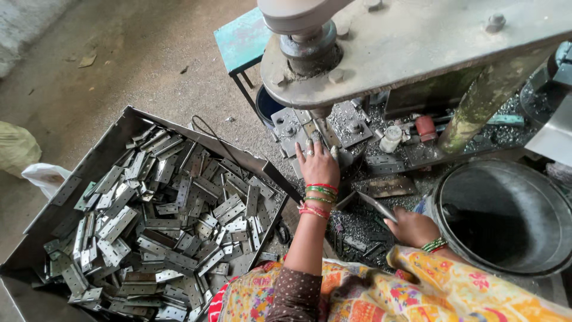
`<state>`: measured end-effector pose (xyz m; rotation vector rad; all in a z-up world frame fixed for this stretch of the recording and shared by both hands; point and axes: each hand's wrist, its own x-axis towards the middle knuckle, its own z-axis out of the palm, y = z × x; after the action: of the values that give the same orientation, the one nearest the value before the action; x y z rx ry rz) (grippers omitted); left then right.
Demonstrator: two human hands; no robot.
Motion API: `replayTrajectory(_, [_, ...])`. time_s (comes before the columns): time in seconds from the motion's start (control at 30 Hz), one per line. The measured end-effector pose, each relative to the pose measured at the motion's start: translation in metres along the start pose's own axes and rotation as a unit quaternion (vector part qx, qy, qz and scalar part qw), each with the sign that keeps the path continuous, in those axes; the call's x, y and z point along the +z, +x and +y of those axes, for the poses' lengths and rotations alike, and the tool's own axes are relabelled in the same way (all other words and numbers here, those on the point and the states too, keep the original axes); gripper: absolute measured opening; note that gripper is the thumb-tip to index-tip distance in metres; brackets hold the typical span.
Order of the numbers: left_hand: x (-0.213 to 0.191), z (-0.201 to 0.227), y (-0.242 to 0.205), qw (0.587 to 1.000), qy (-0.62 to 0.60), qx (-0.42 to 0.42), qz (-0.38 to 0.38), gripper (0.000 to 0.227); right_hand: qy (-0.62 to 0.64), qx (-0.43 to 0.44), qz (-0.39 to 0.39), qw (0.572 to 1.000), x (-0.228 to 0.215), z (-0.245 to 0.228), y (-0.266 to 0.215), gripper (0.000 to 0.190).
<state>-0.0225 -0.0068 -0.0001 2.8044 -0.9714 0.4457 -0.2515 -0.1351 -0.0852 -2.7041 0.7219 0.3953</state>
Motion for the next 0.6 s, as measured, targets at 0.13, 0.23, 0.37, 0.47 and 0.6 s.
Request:
replayTrajectory(0.13, [-0.004,-0.001,-0.014,0.998,-0.022,-0.011,-0.05,0.029,0.056,-0.059,-0.037,0.996,-0.004,0.0,-0.001,0.044])
replayTrajectory(0.23, [-0.012,-0.003,0.006,0.999,-0.035,-0.012,-0.008,0.032,0.006,-0.03,-0.05,0.998,-0.033,-0.009,0.016,0.048])
replayTrajectory(0.37, [-0.011,-0.005,0.016,0.999,0.006,-0.022,-0.042,0.028,0.001,-0.071,0.013,0.997,-0.027,-0.005,0.017,0.048])
replayTrajectory(0.47, [-0.008,-0.009,0.014,1.0,0.01,-0.012,-0.009,0.028,0.027,-0.061,0.026,0.997,0.014,0.005,0.002,0.046])
replayTrajectory(0.6, [-0.004,-0.009,0.003,1.0,-0.016,-0.007,-0.013,0.028,0.055,-0.035,-0.022,0.998,0.037,0.02,0.011,0.04])
